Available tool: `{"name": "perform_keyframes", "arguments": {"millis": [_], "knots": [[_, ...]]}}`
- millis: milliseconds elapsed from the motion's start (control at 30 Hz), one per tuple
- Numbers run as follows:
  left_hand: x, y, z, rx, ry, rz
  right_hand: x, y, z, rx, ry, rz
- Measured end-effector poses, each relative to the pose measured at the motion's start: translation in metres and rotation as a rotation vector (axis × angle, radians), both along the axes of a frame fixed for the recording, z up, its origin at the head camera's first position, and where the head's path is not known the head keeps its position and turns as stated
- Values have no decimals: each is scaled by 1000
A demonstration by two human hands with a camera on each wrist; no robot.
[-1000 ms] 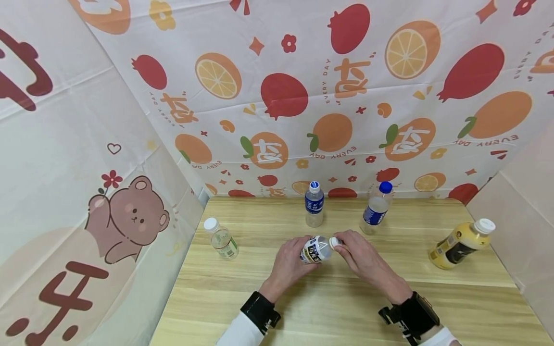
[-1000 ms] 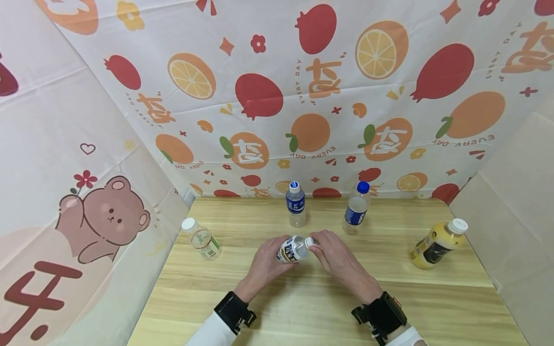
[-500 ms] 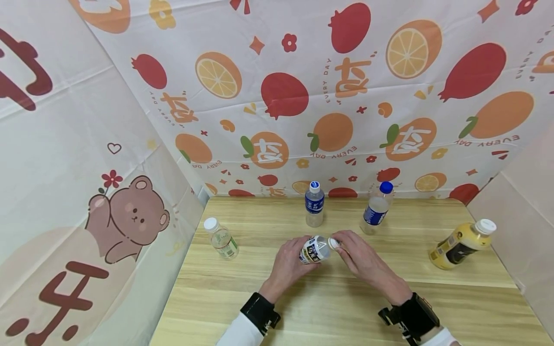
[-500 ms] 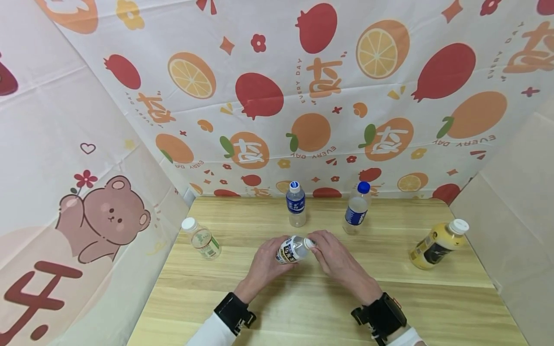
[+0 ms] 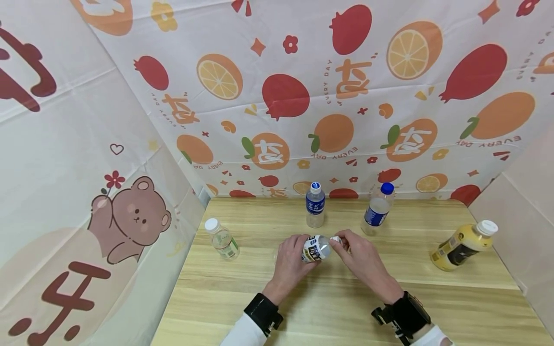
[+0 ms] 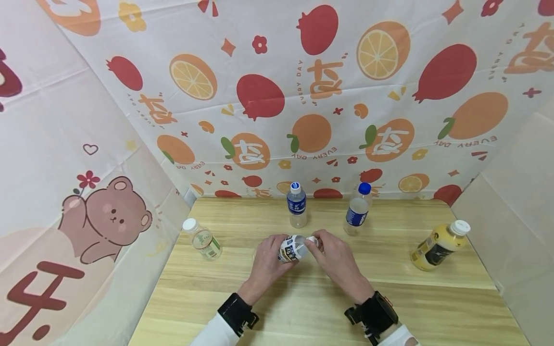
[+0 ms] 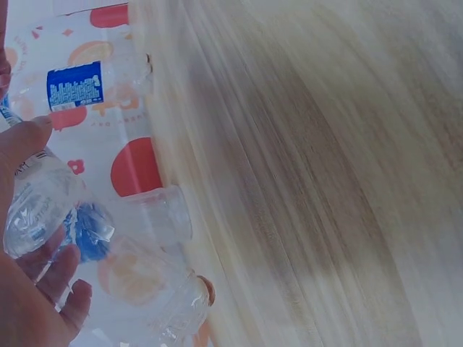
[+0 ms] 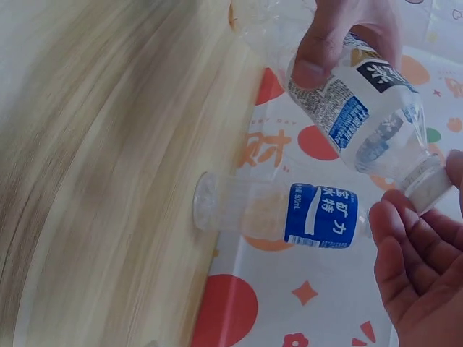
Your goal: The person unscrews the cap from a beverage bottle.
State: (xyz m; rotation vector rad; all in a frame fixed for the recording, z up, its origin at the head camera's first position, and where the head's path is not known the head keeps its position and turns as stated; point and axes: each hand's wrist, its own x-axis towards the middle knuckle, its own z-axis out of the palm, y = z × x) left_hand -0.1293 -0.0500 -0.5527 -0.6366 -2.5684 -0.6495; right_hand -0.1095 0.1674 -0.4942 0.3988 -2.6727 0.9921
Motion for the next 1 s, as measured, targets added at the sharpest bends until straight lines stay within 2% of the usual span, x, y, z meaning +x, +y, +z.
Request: {"name": "perform_keyframes", "arguments": {"millis": [267,400,600,867,1000], "knots": [[0,-1,1,28,-54,-15,2,5,-2,-17,71,123],[0,-2,0,30,-94,-18,3,6,-1,-47,81,157],[0,-1,1,62,-95,-34,4,7,5,-97,52,181],[-1,-1,2,68,-97,-45,3,8,5,-107,26,201],[-2,-1,2,54,-78,-36,3,7,6,-139,-42,171]]}}
